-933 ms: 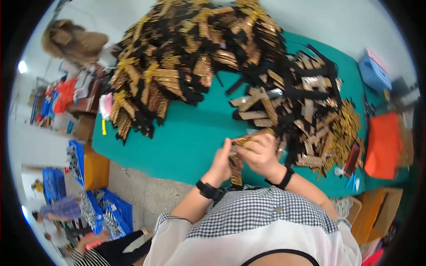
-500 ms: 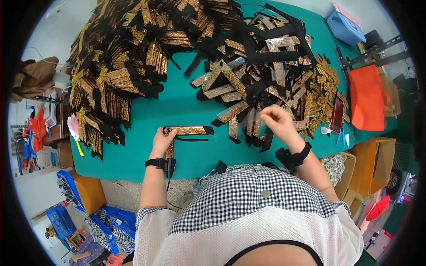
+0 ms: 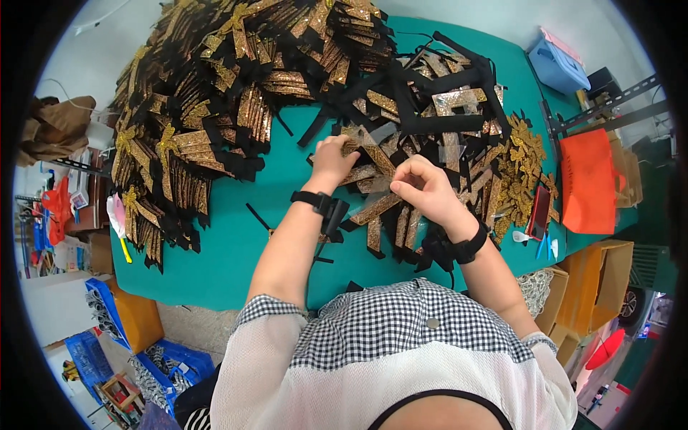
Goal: Sorting and inspecting gold-patterned fabric components on a green table.
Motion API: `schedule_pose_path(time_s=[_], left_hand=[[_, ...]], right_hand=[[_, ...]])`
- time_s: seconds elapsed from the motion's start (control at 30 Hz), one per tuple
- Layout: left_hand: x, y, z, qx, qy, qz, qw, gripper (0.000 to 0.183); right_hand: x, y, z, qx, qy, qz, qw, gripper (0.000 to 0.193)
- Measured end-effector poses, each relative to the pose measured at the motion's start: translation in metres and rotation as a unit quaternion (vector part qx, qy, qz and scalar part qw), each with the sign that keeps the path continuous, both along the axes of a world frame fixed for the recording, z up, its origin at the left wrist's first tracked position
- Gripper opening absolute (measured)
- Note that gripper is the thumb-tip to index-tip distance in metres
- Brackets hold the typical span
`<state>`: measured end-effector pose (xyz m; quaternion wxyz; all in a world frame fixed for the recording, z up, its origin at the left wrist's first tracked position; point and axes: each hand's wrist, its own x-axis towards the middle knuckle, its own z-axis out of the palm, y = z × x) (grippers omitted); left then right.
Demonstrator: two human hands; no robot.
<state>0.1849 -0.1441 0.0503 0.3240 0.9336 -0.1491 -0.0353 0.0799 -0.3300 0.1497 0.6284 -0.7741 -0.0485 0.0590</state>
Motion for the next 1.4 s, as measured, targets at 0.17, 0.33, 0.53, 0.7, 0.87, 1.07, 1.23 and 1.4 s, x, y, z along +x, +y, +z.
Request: schedule_pose_path(time_s=[0.17,0.33,0.53,0.7,0.87,1.07,1.23,1.4], left_hand=[[-0.018,0.01,0.052,-0.161,0.014,0.016,0.987,0.031],[-0.06,0.024,0.096,-0.215,-0.002,-0.059,0.975,0.03],[-0.112,0.048,0.093,-0.193,0.049,-0.07,0.978,0.029],[-0.148,0.051,0.085,-0.205,0.135,-0.05,0.968,0.036],[-0.181,0.047,0.052,-0.16,0.275,0.003,0.948,0.046],[-0.187,0.091,0.041,-0.395,0.466,0.119,0.783,0.028],[-0.174,0.109,0.034,-0.274,0.457,0.068,0.844,0.039],[-0.183,0.109,0.042,-0.324,0.538,0.03,0.778,0.041]], right_hand=[[-0.004,-0.012,0.007,-0.063,-0.053,-0.031,0.996,0.008],[0.005,0.007,0.008,-0.229,-0.198,0.01,0.953,0.011],[-0.006,0.013,0.02,-0.156,-0.182,0.152,0.959,0.01],[-0.027,0.014,0.016,-0.109,-0.135,0.138,0.975,0.014],[-0.064,0.045,-0.014,-0.157,-0.154,0.111,0.969,0.024],[-0.082,0.05,-0.023,0.009,0.061,0.047,0.997,0.022],[-0.08,0.049,-0.017,-0.12,0.058,0.123,0.983,0.013],[-0.071,0.048,-0.035,0.009,0.098,0.082,0.992,0.007]])
